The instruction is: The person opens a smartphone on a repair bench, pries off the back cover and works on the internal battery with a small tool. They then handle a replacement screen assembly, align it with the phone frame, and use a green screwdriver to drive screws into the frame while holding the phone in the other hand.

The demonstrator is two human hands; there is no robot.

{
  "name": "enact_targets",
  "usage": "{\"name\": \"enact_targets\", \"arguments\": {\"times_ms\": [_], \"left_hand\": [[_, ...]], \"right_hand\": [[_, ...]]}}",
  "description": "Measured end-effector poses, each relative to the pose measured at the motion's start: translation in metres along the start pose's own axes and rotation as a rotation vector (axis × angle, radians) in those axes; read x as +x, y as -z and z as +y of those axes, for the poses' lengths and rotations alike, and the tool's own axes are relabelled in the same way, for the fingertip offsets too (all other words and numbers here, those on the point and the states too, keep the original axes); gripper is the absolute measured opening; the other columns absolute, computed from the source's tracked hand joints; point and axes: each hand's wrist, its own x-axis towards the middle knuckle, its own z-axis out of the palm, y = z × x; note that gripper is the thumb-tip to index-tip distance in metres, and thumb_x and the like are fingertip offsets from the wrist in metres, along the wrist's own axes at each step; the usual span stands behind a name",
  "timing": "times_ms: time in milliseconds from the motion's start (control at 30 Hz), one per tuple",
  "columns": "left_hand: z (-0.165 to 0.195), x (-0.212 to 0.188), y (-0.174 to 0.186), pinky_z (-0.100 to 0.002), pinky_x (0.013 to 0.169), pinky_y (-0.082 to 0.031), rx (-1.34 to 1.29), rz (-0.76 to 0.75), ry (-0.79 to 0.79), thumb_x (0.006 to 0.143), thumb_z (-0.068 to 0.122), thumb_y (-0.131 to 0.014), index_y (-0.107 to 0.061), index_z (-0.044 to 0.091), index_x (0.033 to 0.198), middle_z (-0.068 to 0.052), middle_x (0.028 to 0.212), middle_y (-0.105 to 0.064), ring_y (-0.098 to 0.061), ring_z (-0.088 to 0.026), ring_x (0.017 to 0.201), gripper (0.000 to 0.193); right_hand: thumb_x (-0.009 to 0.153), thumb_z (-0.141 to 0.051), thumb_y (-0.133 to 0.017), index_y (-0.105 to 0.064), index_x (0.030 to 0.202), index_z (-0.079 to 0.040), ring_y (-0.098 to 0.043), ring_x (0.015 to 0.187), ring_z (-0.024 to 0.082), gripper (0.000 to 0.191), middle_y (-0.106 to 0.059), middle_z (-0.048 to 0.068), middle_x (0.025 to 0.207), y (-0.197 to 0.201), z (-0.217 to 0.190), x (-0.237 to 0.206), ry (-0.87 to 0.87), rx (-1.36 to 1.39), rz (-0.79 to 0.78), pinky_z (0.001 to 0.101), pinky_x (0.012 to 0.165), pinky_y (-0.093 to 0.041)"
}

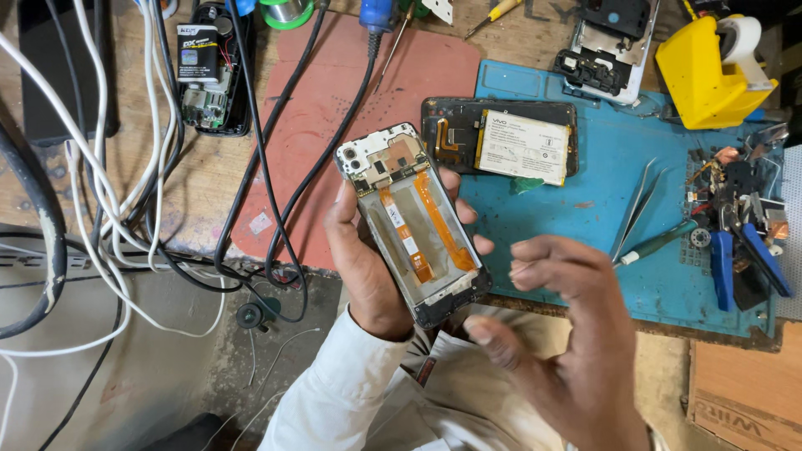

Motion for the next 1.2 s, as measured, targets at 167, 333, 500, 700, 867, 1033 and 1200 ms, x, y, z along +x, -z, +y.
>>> {"name": "enact_targets", "arguments": {"times_ms": [167, 333, 500, 700, 867, 1033, 1200], "left_hand": [[-0.005, -0.007, -0.003, -0.049, 0.092, -0.058, 0.102, -0.036, -0.043, 0.107, 0.069, -0.035, -0.059, -0.008, 0.134, -0.024, 0.108, -0.068, -0.069, -0.037, 0.100, 0.086], [-0.009, -0.006, -0.004, -0.048, 0.093, -0.057, 0.190, 0.004, -0.083, 0.104, 0.068, -0.034, -0.059, -0.007, 0.133, -0.022, 0.104, -0.068, -0.069, -0.036, 0.101, 0.084], [-0.009, -0.011, -0.001, -0.047, 0.093, -0.056, 0.215, -0.009, -0.044, 0.102, 0.070, -0.035, -0.056, -0.005, 0.138, -0.021, 0.107, -0.067, -0.068, -0.035, 0.105, 0.085], [-0.008, -0.011, 0.001, -0.046, 0.094, -0.057, 0.271, -0.052, 0.003, 0.100, 0.073, -0.041, -0.052, -0.002, 0.143, -0.020, 0.113, -0.067, -0.067, -0.032, 0.108, 0.087], [-0.005, -0.011, -0.001, -0.048, 0.095, -0.057, 0.342, -0.042, 0.017, 0.096, 0.078, -0.042, -0.050, -0.002, 0.144, -0.020, 0.115, -0.066, -0.066, -0.032, 0.112, 0.094], [-0.005, -0.010, -0.001, -0.045, 0.100, -0.058, 0.244, 0.044, -0.026, 0.100, 0.062, -0.041, -0.050, 0.000, 0.144, -0.018, 0.127, -0.065, -0.067, -0.029, 0.115, 0.076], [-0.008, -0.008, 0.003, -0.039, 0.092, -0.056, 0.221, 0.094, -0.113, 0.108, 0.052, -0.043, -0.052, 0.001, 0.144, -0.016, 0.128, -0.064, -0.067, -0.025, 0.111, 0.062]], "right_hand": [[0.082, -0.034, -0.081, -0.060, 0.118, -0.006, -0.051, 0.134, 0.046, 0.050, -0.045, 0.034, 0.144, -0.019, -0.012, -0.005, 0.051, -0.003, -0.100, 0.0487, 0.106, -0.045], [0.084, -0.028, -0.082, -0.066, 0.121, -0.008, -0.056, 0.136, 0.046, 0.046, -0.048, 0.033, 0.148, -0.023, -0.013, -0.002, -0.150, 0.073, -0.189, 0.0465, 0.101, -0.052], [0.080, -0.028, -0.085, -0.071, 0.116, -0.006, -0.068, 0.122, 0.038, 0.045, -0.057, 0.031, 0.142, -0.020, -0.008, -0.004, -0.114, 0.051, -0.168, 0.0393, 0.092, -0.057], [0.080, -0.025, -0.084, -0.073, 0.114, -0.003, -0.073, 0.115, 0.030, 0.043, -0.069, 0.024, 0.126, -0.015, -0.004, -0.004, -0.134, 0.108, -0.179, 0.0365, 0.091, -0.059], [0.085, -0.020, -0.076, -0.068, 0.123, 0.003, -0.070, 0.120, 0.027, 0.045, -0.067, 0.023, 0.135, -0.002, 0.009, -0.006, -0.285, 0.401, -0.202, 0.0382, 0.102, -0.053], [0.093, -0.014, -0.065, -0.065, 0.134, 0.009, -0.070, 0.112, 0.027, 0.047, -0.074, 0.023, 0.121, 0.005, 0.034, -0.023, -0.643, 0.924, -0.080, 0.0428, 0.106, -0.053], [0.099, -0.009, -0.066, -0.061, 0.138, 0.011, -0.062, 0.106, 0.024, 0.044, -0.069, 0.022, 0.123, 0.004, 0.066, -0.036, -0.669, 1.262, 0.117, 0.0436, 0.101, -0.047]]}}
